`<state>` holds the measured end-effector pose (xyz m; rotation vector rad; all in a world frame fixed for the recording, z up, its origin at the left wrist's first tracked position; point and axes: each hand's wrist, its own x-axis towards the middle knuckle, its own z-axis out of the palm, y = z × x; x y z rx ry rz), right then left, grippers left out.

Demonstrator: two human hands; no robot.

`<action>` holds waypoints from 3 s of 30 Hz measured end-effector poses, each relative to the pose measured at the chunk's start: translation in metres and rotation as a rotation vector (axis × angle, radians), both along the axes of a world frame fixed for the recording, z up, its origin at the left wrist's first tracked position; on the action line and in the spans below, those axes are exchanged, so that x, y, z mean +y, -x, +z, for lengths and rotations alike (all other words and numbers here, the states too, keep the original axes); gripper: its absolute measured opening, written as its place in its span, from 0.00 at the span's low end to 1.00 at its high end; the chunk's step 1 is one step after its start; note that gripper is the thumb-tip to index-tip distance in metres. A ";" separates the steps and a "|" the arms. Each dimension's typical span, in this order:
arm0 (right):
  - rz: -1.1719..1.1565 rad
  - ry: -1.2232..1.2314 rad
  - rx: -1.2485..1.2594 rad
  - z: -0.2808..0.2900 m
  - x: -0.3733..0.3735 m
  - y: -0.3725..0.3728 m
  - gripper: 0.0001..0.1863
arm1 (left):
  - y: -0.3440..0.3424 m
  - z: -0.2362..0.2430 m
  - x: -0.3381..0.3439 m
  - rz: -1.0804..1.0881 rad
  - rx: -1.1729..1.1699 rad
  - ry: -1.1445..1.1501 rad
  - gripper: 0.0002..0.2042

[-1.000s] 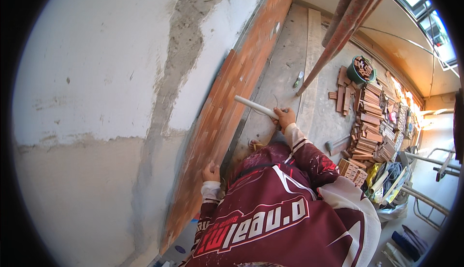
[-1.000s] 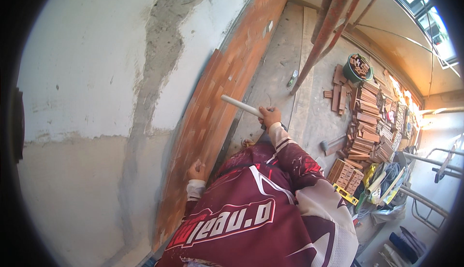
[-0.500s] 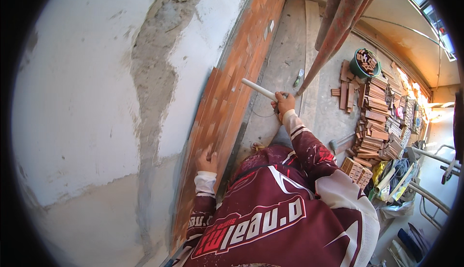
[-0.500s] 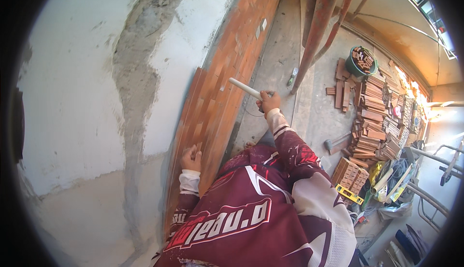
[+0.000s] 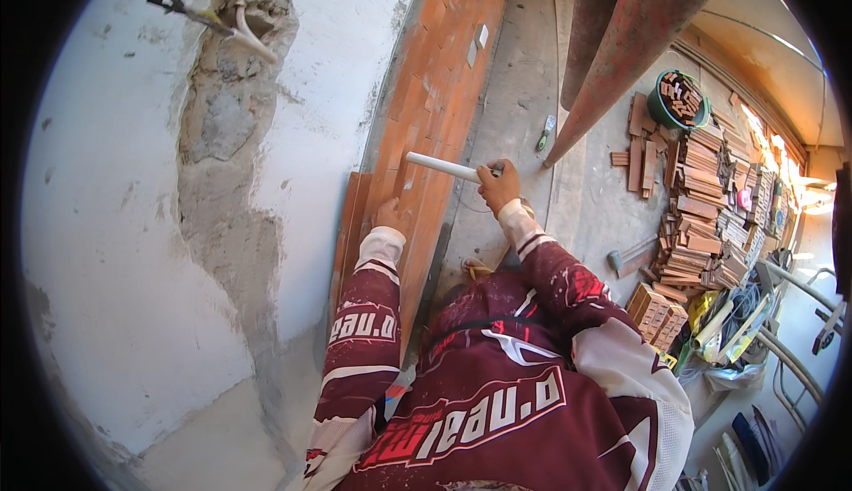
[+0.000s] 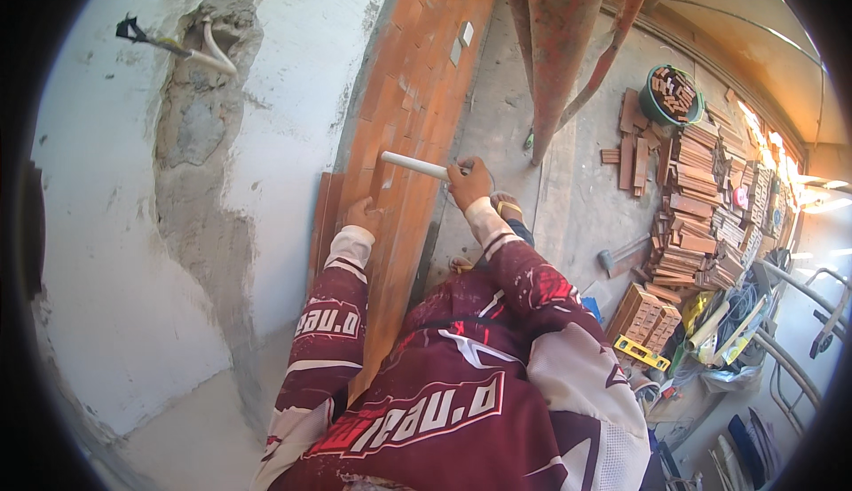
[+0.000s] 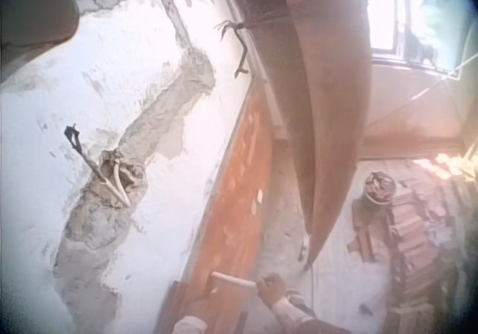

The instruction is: The person applies mortar to a bucket and then to the back of a terracotta tile using a trowel. They place the tile onto a curved wall section, align it with existing tiles, and tap it into place with a white PVC pipe. The person repeats this process for multiple tiles along the wall.

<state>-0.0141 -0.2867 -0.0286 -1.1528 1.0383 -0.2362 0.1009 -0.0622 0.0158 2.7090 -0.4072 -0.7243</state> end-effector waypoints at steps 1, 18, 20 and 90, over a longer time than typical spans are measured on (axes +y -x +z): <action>-0.016 -0.041 0.015 0.000 -0.004 0.004 0.17 | -0.002 -0.004 -0.004 0.003 -0.025 0.003 0.25; -0.049 -0.126 0.032 -0.017 0.011 0.000 0.14 | 0.003 -0.021 0.021 0.007 0.042 0.106 0.25; -0.056 -0.127 0.101 0.000 0.012 0.000 0.14 | 0.003 -0.023 0.032 0.047 0.055 0.146 0.25; -0.246 0.038 -0.031 0.023 -0.035 -0.024 0.13 | 0.211 -0.047 0.291 0.364 0.249 -0.147 0.10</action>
